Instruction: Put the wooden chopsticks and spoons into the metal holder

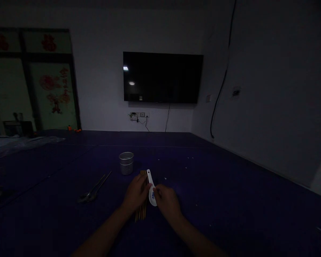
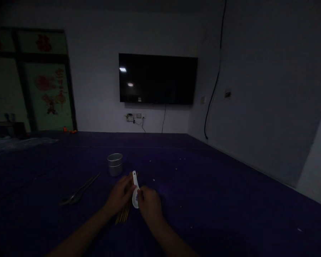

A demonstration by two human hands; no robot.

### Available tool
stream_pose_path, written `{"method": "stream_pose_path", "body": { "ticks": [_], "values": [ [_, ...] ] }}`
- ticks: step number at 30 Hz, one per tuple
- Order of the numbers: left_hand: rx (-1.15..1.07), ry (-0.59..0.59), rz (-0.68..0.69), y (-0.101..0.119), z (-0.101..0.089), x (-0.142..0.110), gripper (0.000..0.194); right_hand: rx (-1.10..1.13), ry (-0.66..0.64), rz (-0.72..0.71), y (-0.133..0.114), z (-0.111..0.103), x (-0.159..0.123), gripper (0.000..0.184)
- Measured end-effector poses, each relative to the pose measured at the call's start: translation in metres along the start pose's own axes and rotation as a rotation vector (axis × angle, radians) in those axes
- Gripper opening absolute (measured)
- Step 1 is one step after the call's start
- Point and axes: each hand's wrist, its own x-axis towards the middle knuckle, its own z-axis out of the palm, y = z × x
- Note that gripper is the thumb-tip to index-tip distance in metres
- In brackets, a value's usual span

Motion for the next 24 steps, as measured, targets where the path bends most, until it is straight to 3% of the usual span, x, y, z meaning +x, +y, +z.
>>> {"method": "stream_pose_path", "body": {
  "ticks": [5, 10, 24],
  "values": [
    [0.271, -0.097, -0.024, 0.001, -0.002, 0.000, 0.034, 0.024, -0.009, 0.032, 0.006, 0.003, 0.003, 0.031],
    [0.442, -0.187, -0.193, 0.005, -0.005, 0.002, 0.026, 0.008, -0.038, 0.084, 0.010, 0.004, 0.004, 0.030],
    [0.517, -0.336, -0.274, 0.012, 0.003, 0.002, 0.023, -0.128, -0.079, 0.126, 0.010, 0.004, 0.003, 0.028]
  ]
}}
